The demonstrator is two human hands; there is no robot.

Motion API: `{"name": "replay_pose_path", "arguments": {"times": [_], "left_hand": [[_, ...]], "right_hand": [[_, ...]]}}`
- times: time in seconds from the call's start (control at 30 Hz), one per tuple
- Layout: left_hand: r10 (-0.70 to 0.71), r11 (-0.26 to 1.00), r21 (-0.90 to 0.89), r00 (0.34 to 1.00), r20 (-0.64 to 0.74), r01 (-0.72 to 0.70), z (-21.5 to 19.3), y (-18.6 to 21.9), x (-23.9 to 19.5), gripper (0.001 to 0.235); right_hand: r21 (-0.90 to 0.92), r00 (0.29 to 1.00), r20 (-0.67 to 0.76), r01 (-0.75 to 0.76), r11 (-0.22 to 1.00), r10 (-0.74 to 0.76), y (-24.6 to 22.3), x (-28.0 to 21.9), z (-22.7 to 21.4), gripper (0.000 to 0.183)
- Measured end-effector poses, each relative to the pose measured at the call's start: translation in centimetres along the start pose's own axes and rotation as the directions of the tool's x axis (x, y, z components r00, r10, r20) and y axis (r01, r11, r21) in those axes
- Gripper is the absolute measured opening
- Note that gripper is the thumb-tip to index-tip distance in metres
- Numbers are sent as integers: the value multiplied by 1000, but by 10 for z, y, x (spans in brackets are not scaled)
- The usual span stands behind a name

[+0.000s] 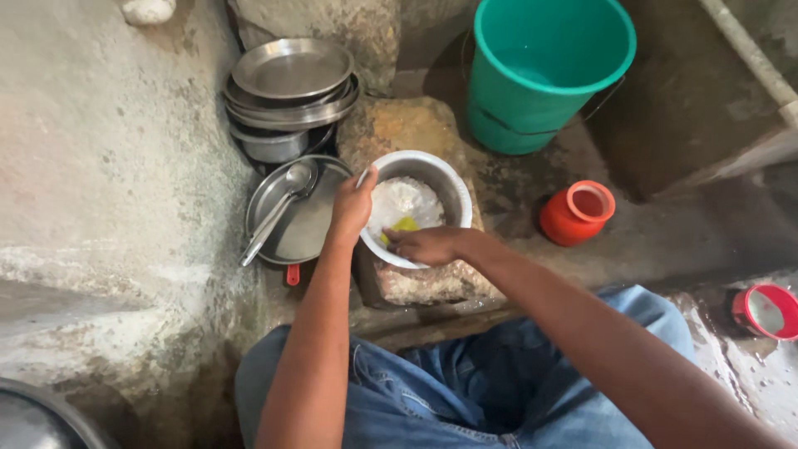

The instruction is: The person scrubs a metal bowl with a yellow sponge, rinses it with water from a red cup, and places it into a green bucket. The person repeats this process for multiple metal plates and bowls.

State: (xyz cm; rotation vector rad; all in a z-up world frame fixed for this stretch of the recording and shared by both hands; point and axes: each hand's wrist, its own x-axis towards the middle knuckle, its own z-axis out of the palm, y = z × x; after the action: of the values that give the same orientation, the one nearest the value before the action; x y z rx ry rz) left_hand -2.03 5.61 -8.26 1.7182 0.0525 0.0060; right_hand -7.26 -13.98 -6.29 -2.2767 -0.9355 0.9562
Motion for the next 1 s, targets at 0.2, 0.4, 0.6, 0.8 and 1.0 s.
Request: {"name": "replay_pose_path", "arguments": {"times": [0.2,0.4,0.6,0.8,1.0], "left_hand": [[121,993,-8,992,30,-121,-1,-6,7,52],[79,996,-44,997,2,-79,-3,-7,4,52],[42,999,3,999,-6,-42,-5,1,-5,55],[47,999,-12,999,-13,-47,-8,0,-9,57],[111,992,64,993,-48,-108,-13,-37,6,55]], "right_hand": [[-31,995,-99,-4,1000,1,2,9,2,63],[-214,980,-194,-4,977,-38,3,14,6,58],[-18,762,-644,-97,995,63,-12,7,8,38],[50,768,-584,-288,956,262,-18,18,1,47],[-70,797,-533,-376,924,284,-9,37,1,32]]}}
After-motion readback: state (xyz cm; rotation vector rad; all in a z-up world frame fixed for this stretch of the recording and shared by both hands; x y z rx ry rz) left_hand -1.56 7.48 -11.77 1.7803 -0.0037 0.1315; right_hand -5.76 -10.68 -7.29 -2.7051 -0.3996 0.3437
